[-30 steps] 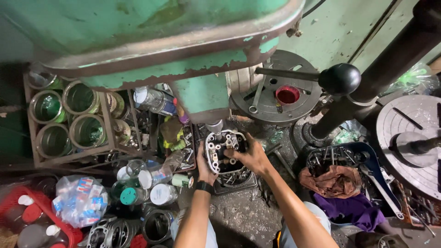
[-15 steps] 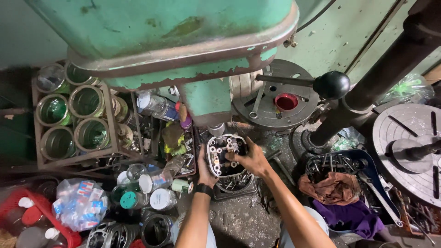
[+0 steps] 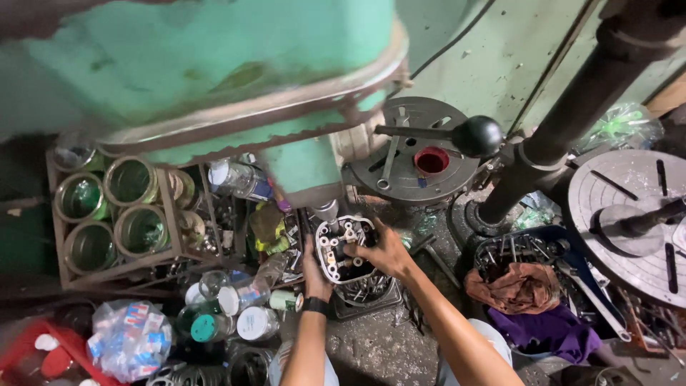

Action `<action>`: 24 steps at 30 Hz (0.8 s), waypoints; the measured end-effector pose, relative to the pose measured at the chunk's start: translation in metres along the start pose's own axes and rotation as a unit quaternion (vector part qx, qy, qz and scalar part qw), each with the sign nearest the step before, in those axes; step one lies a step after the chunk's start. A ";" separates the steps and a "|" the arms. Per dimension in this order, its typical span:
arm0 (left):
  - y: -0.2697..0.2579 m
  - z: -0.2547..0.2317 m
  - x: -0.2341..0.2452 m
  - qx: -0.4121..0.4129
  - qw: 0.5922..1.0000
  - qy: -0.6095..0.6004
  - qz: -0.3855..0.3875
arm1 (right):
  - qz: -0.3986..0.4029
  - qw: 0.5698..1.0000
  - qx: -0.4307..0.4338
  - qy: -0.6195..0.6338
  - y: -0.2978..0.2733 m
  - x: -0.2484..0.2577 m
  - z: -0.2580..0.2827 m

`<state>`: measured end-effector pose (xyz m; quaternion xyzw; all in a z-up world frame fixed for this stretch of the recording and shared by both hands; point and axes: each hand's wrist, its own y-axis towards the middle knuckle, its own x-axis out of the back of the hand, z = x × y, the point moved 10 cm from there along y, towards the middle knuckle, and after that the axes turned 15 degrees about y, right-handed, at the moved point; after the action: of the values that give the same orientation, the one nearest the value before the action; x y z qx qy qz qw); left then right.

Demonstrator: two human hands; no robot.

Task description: The person operates a drill press to drill holes into a metal engine part. They repeatedly lower the drill bit into the part, reposition it, and use a wrench to tighten the chuck.

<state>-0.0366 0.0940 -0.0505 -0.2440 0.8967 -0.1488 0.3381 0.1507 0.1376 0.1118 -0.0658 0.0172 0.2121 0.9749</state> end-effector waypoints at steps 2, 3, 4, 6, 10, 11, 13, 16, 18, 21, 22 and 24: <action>0.014 -0.015 0.071 -0.136 0.966 0.149 -0.161 | -0.012 0.999 0.013 -0.038 0.007 0.006 -0.016; 0.002 -0.038 0.103 -0.267 0.867 0.284 -0.309 | -0.022 0.996 0.026 -0.081 0.010 0.011 -0.023; -0.043 -0.071 0.092 -0.267 0.867 0.287 -0.306 | -0.025 0.996 0.026 -0.078 0.008 0.013 -0.019; -0.159 -0.133 -0.009 -0.411 0.805 0.332 -0.270 | 0.017 0.999 0.022 -0.040 0.006 0.008 -0.012; -0.245 -0.164 -0.159 -0.573 0.698 0.417 -0.101 | 0.008 1.000 0.011 -0.014 0.015 0.019 -0.044; -0.248 -0.156 -0.206 -0.593 0.650 0.474 0.009 | 0.049 0.988 0.079 -0.120 0.030 0.016 -0.085; -0.234 -0.141 -0.273 -0.607 0.591 0.517 0.122 | 0.082 0.958 0.148 -0.230 0.043 0.015 -0.110; -0.167 -0.104 -0.332 -0.574 0.502 0.621 0.183 | 0.056 0.977 0.138 -0.154 0.025 0.018 -0.060; -0.111 -0.074 -0.350 -0.549 0.408 0.704 0.191 | 0.026 0.991 0.128 -0.042 0.010 0.016 -0.012; -0.054 -0.048 -0.355 -0.409 0.425 0.780 0.208 | 0.011 0.998 -0.002 -0.070 -0.002 0.021 0.008; -0.041 -0.041 -0.354 -0.410 0.426 0.779 0.207 | 0.012 0.997 -0.001 -0.071 0.000 0.021 0.001; -0.053 -0.043 -0.366 -0.600 0.383 0.677 0.186 | 0.020 0.996 0.065 -0.052 0.002 0.020 0.001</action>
<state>0.1905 0.2506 0.1991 -0.0286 0.7074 0.3784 -0.5962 0.1680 0.1478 0.1112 0.0091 -0.0185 0.2331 0.9722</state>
